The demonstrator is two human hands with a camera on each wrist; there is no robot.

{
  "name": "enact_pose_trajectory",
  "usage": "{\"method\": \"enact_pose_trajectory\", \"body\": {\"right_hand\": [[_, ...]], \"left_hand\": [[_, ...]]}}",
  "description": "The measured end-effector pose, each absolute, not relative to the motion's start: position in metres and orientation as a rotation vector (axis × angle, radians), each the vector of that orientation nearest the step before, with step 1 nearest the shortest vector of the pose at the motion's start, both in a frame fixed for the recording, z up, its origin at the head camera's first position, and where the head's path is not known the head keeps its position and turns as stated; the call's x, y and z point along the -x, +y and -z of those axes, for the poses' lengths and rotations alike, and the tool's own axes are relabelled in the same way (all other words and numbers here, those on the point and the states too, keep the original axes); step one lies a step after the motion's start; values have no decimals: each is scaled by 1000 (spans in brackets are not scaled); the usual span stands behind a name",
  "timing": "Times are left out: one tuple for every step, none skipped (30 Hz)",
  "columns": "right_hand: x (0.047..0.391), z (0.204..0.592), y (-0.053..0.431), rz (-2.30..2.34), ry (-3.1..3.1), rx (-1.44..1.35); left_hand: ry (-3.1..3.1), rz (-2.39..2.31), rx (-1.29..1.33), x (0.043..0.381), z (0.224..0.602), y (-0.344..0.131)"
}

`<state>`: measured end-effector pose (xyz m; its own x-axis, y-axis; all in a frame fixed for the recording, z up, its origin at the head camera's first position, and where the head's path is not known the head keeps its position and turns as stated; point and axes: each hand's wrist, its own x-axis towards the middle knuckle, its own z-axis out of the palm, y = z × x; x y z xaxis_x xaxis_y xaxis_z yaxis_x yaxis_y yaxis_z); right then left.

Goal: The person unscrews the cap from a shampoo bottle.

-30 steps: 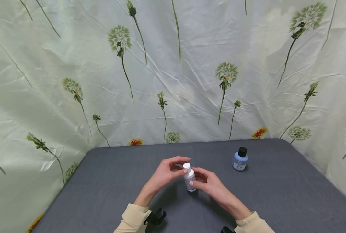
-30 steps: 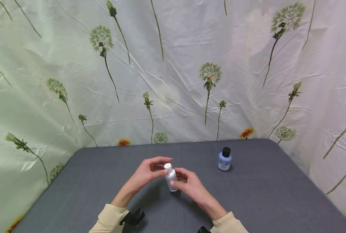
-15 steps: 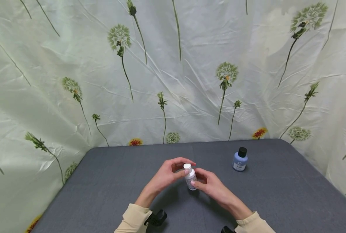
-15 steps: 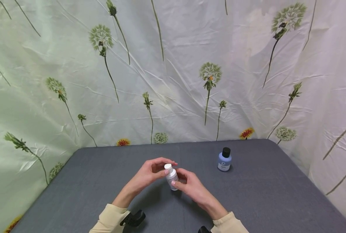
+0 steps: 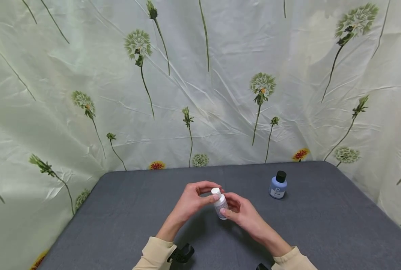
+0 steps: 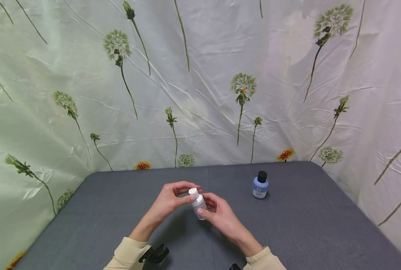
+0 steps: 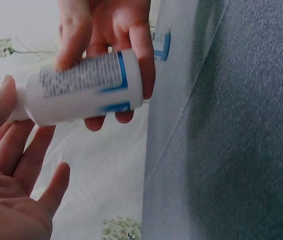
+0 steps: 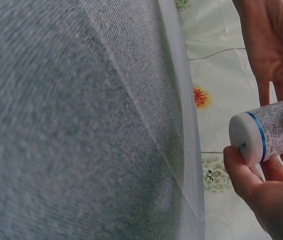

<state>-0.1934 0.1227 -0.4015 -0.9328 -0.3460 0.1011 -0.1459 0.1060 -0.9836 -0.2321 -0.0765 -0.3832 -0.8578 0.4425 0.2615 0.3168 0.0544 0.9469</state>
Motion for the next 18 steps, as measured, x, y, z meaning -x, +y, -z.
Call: {"method": "enact_pose_trajectory", "body": {"right_hand": [[193, 401, 122, 1950, 2238, 501], [193, 401, 121, 1957, 2262, 502], [192, 401, 121, 1963, 2283, 498], [192, 401, 120, 1968, 2305, 488], [192, 401, 120, 1973, 2319, 472], [192, 401, 119, 1971, 2339, 455], [192, 401, 119, 1968, 2355, 436], [192, 401, 119, 1962, 2373, 416], [192, 401, 119, 1959, 2384, 399], [192, 401, 119, 1954, 2400, 385], [192, 402, 119, 1950, 2411, 370], [193, 402, 119, 1949, 2420, 361], [193, 402, 119, 1949, 2429, 353], [193, 402, 119, 1948, 2437, 347], [193, 402, 119, 1947, 2442, 341], [194, 402, 120, 1948, 2444, 336], [194, 402, 120, 1952, 2440, 335], [194, 402, 120, 1957, 2434, 339]], "left_hand": [[2212, -1942, -779, 232, 383, -76], [2218, -1947, -761, 232, 383, -75], [2223, -1952, -744, 231, 383, -75], [2224, -1960, -729, 231, 383, -74], [2225, -1969, -718, 231, 382, -73], [2224, -1980, -707, 230, 382, -72], [2221, -1992, -696, 229, 381, -71], [2222, -1999, -682, 228, 380, -71], [2226, -2003, -675, 225, 377, -70], [2229, -2007, -666, 222, 375, -70], [2233, -2009, -654, 220, 372, -70], [2233, -2012, -642, 218, 370, -69], [2234, -2015, -634, 215, 368, -69], [2238, -2014, -618, 215, 367, -69], [2240, -2018, -607, 214, 367, -69], [2240, -2022, -596, 216, 370, -69], [2239, -2025, -593, 218, 373, -70], [2233, -2029, -593, 220, 375, -70]]}}
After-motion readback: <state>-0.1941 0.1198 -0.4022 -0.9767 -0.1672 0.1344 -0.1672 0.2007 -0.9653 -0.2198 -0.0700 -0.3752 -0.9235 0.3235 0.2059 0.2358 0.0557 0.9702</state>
